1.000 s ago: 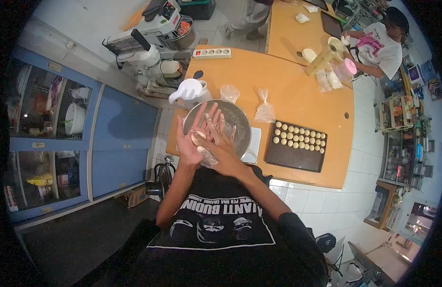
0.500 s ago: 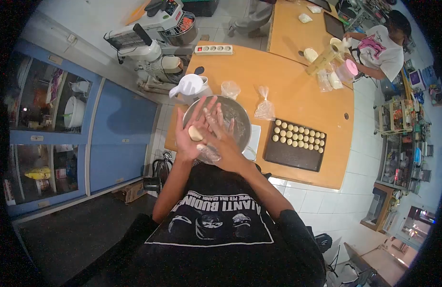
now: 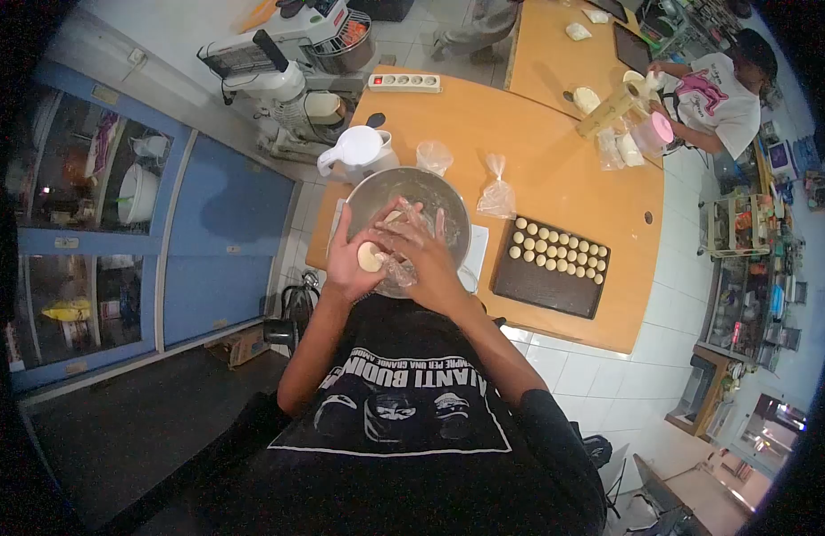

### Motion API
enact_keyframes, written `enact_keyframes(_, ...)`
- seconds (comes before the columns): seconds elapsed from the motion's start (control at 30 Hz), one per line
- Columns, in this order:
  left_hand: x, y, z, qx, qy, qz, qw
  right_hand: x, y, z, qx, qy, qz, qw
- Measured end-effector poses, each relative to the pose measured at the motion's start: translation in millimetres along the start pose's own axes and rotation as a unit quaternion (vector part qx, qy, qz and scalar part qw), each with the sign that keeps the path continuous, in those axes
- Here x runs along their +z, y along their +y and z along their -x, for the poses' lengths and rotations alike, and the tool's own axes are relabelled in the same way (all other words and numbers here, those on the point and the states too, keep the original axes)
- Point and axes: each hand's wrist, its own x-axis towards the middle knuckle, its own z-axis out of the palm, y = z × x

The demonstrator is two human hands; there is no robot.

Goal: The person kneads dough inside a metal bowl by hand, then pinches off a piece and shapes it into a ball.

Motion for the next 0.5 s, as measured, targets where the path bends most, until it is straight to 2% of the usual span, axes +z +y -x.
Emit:
enact_keyframes(0.03, -1, 1, 1, -0.027, 0.011, -0.019, 0.999, 1, 2, 0, -0.001, -0.004, -0.001, 1.0)
enact_keyframes(0.1, -4, 2, 1, -0.037, 0.038, -0.02, 0.998, 5, 8, 0, 0.033, -0.017, -0.141, 0.989)
enact_keyframes(0.13, -10, 2, 0, -0.051, 0.038, -0.019, 0.998, 7, 9, -1, 0.005, 0.019, -0.105, 0.994)
enact_keyframes(0.2, -26, 2, 1, -0.062, 0.037, -0.016, 0.997, 5, 15, -2, -0.016, 0.018, -0.104, 0.994)
enact_keyframes(0.27, -43, 2, 2, -0.093, -0.098, 0.116, 0.984, 0, 11, -3, -0.035, 0.018, -0.105, 0.994)
enact_keyframes(0.3, -38, 1, 4, -0.091, -0.098, 0.117, 0.984, -8, 1, -4, 0.032, -0.025, -0.147, 0.988)
enact_keyframes(0.33, -27, -1, 5, -0.077, -0.033, 0.097, 0.992, -12, -4, -4, 0.1, -0.067, -0.187, 0.975)
enact_keyframes(0.37, -17, -2, 7, -0.063, 0.032, 0.077, 0.995, -8, 2, -2, 0.101, -0.068, -0.187, 0.975)
enact_keyframes(0.4, -9, -4, 10, -0.064, 0.031, 0.079, 0.994, 1, 14, 1, 0.094, -0.046, -0.23, 0.968)
enact_keyframes(0.47, 3, -11, 15, 0.016, 0.031, 0.007, 0.999, 6, 24, 0, 0.084, -0.026, -0.266, 0.96)
enact_keyframes(0.5, -4, -15, 14, 0.017, 0.026, 0.01, 0.999, 7, 23, -1, 0.105, 0.023, -0.348, 0.931)
